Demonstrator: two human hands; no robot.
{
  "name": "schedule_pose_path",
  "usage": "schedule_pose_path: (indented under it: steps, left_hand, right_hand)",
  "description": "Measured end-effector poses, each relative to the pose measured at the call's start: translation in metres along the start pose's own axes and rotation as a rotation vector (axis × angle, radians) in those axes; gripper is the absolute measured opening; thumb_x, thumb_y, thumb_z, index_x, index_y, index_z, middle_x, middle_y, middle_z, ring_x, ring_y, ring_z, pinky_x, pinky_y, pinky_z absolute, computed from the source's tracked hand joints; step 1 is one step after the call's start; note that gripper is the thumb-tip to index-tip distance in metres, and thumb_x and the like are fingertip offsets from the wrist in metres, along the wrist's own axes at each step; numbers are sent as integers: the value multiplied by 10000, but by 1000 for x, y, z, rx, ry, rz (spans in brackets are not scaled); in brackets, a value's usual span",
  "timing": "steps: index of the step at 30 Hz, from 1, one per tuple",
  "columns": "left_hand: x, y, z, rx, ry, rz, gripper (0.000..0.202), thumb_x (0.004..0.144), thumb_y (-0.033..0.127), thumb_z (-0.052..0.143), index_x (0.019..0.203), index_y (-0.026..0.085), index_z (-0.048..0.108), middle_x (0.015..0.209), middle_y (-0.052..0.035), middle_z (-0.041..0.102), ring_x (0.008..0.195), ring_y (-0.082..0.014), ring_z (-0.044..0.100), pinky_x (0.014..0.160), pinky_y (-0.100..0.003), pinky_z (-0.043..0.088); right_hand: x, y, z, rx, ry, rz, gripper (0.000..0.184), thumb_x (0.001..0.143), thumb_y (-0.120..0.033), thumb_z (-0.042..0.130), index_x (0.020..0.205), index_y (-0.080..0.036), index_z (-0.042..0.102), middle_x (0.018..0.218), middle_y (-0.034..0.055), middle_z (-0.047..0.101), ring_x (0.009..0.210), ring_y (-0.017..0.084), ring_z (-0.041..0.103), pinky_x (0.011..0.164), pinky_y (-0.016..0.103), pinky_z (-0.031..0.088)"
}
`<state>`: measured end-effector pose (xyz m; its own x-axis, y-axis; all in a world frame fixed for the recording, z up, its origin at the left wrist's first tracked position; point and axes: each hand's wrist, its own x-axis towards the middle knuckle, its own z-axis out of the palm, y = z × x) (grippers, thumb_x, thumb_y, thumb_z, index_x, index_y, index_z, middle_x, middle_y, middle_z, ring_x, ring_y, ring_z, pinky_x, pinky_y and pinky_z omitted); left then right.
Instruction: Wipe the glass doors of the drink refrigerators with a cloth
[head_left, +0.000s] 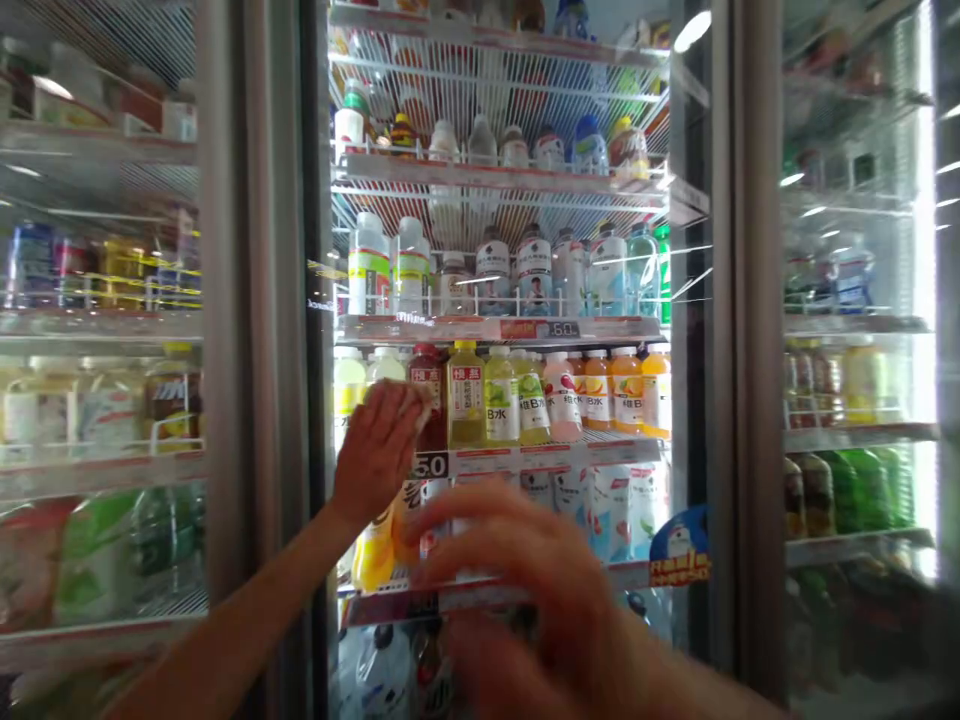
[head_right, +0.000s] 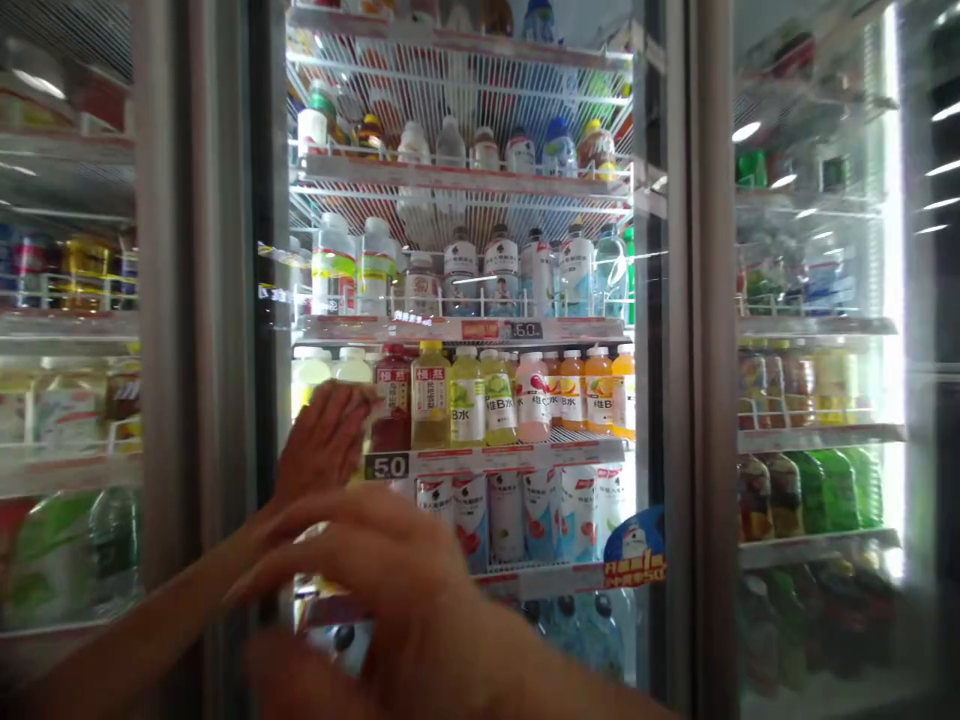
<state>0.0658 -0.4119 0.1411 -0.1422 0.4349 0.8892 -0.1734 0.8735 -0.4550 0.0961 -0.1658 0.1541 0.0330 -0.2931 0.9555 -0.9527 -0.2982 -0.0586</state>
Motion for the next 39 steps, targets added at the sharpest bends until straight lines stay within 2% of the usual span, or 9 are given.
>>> schedule_pose_path:
  steps: [7, 12, 16, 21, 28, 30, 33, 37, 39]
  left_hand:
    - [-79, 28, -11, -125, -249, 577, 425, 875, 300, 449, 1300, 311, 462, 1439, 52, 393, 1394, -130, 209, 1156, -326, 185]
    - [-71, 10, -9, -26, -105, 132, 454, 863, 202, 479, 1315, 231, 451, 1375, -55, 484, 1399, -204, 190, 1152, -403, 185]
    - [-70, 38, 2, -127, -49, 132, 514, 869, 169, 463, 1373, 205, 364, 1387, -77, 468, 1396, -202, 204, 1144, -393, 219]
    - [-55, 61, 12, -189, 5, -153, 560, 922, 186, 307, 1451, 123, 133, 1495, -128, 279, 1409, -162, 154, 1130, -342, 269]
    - [-114, 24, -11, -88, -159, -213, 685, 888, 302, 451, 1462, 183, 98, 1522, -130, 179, 1414, -224, 123, 1147, -462, 152]
    - [-125, 23, -12, -56, -149, -236, 664, 895, 267, 439, 1463, 211, 100, 1519, -110, 195, 1413, -207, 123, 1152, -445, 132]
    - [-125, 31, -7, -32, -129, -243, 679, 893, 268, 453, 1464, 205, 90, 1519, -106, 198, 1416, -186, 105, 1158, -412, 110]
    - [-118, 42, 2, -13, -83, -287, 674, 895, 235, 432, 1463, 178, 75, 1533, -108, 139, 1423, -182, 57, 1159, -421, 62]
    - [-117, 46, 5, -15, -54, -316, 669, 895, 227, 421, 1463, 167, 73, 1536, -113, 116, 1425, -188, 39, 1156, -435, 38]
  right_hand:
    - [-15, 102, -12, -846, 124, -97, 333, 826, -190, 460, 1141, -240, 553, 1351, 62, 495, 1322, 225, 376, 1090, 506, 297]
    - [-53, 133, -5, -921, 57, -80, 475, 844, -161, 437, 1316, -215, 423, 1429, 81, 412, 1394, 229, 244, 1130, 523, 197]
    - [-76, 122, 23, -696, -52, -213, 577, 829, -96, 399, 1391, -208, 331, 1414, 92, 433, 1377, 214, 286, 1105, 481, 293]
    - [-63, 111, 75, -453, 21, -173, 566, 869, -134, 362, 1426, -178, 270, 1439, 110, 394, 1360, 184, 318, 1068, 405, 387]
    - [-37, 124, 133, -853, 119, -69, 448, 876, -238, 447, 1303, -102, 471, 1407, 115, 448, 1419, 233, 138, 1167, 480, 103]
    - [-51, 130, 126, -893, 30, -152, 449, 867, -221, 466, 1308, -139, 472, 1421, 80, 437, 1420, 210, 140, 1175, 462, 78]
    - [-92, 146, 71, -946, -29, -183, 508, 866, -199, 465, 1369, -223, 398, 1449, 30, 403, 1419, 171, 155, 1176, 453, 80]
    - [-136, 169, -23, -1115, 285, 41, 603, 891, -213, 424, 1453, -269, 212, 1531, 53, 220, 1422, 220, 148, 1139, 521, 131]
    - [-139, 170, -32, -1130, 393, 105, 623, 892, -208, 408, 1464, -264, 169, 1542, 70, 177, 1419, 251, 156, 1111, 539, 200]
